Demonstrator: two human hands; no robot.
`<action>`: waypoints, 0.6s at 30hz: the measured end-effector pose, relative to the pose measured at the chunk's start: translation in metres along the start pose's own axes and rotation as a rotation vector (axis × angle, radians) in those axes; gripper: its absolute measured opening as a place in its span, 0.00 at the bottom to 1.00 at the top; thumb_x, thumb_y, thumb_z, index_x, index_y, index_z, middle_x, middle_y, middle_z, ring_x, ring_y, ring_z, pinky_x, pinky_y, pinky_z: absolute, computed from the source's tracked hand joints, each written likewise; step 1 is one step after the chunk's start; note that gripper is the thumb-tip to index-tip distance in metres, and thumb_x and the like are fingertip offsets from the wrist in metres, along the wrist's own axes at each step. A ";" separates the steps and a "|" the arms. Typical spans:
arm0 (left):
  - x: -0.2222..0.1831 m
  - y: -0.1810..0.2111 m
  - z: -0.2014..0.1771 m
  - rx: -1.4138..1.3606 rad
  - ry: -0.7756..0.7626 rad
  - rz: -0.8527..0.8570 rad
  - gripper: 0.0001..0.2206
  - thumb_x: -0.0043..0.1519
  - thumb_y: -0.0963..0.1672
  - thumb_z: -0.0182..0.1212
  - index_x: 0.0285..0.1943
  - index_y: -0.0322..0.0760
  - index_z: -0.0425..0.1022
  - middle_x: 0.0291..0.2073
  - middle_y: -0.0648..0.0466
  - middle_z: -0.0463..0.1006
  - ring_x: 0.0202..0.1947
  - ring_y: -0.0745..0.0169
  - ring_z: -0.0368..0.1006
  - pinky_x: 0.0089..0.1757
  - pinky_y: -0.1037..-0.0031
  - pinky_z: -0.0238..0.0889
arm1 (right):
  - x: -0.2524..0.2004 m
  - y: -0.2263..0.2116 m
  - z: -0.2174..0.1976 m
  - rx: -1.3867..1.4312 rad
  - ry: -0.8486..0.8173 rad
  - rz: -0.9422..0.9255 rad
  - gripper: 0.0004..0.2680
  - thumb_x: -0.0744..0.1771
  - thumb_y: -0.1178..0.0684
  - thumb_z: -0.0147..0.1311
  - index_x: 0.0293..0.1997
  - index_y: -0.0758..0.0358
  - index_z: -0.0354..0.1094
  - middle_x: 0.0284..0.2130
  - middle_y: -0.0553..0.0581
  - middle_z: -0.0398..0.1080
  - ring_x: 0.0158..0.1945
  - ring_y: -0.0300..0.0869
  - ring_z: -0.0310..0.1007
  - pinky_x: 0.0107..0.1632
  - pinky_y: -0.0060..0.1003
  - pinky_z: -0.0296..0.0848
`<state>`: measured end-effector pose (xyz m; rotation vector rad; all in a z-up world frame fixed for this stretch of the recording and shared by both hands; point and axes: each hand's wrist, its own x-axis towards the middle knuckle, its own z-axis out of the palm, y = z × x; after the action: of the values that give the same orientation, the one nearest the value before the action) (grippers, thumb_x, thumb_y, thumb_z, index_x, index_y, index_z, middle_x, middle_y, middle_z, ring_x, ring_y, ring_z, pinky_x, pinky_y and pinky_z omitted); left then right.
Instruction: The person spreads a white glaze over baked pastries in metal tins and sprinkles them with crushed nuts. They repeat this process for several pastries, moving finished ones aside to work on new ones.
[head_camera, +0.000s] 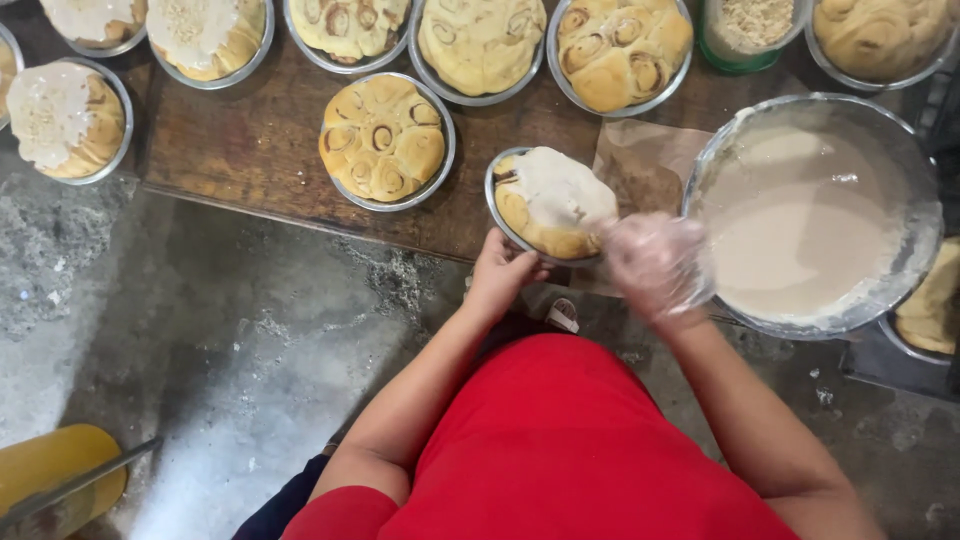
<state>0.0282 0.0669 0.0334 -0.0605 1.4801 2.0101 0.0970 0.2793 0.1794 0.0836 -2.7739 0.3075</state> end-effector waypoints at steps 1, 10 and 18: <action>0.000 0.001 -0.001 -0.012 0.002 -0.010 0.18 0.64 0.37 0.55 0.62 0.29 0.57 0.48 0.43 0.76 0.42 0.57 0.80 0.39 0.72 0.77 | 0.001 0.006 0.001 0.012 0.023 0.037 0.06 0.68 0.54 0.55 0.44 0.48 0.78 0.27 0.52 0.73 0.32 0.47 0.73 0.35 0.44 0.66; 0.012 0.022 -0.012 -0.007 0.020 -0.083 0.21 0.62 0.39 0.57 0.63 0.32 0.57 0.48 0.42 0.76 0.37 0.58 0.80 0.37 0.72 0.77 | -0.020 0.003 -0.006 0.016 -0.113 -0.065 0.06 0.66 0.52 0.59 0.44 0.50 0.80 0.23 0.50 0.72 0.29 0.44 0.73 0.29 0.43 0.65; 0.018 0.061 -0.009 0.101 -0.029 -0.143 0.20 0.60 0.38 0.55 0.62 0.32 0.60 0.46 0.46 0.76 0.36 0.59 0.80 0.37 0.72 0.79 | -0.006 0.018 0.025 -0.063 0.023 -0.071 0.08 0.66 0.54 0.56 0.46 0.43 0.78 0.32 0.46 0.75 0.38 0.42 0.73 0.44 0.43 0.65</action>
<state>-0.0201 0.0572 0.0746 -0.0916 1.5131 1.8130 0.0929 0.2912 0.1507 0.1620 -2.7478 0.2007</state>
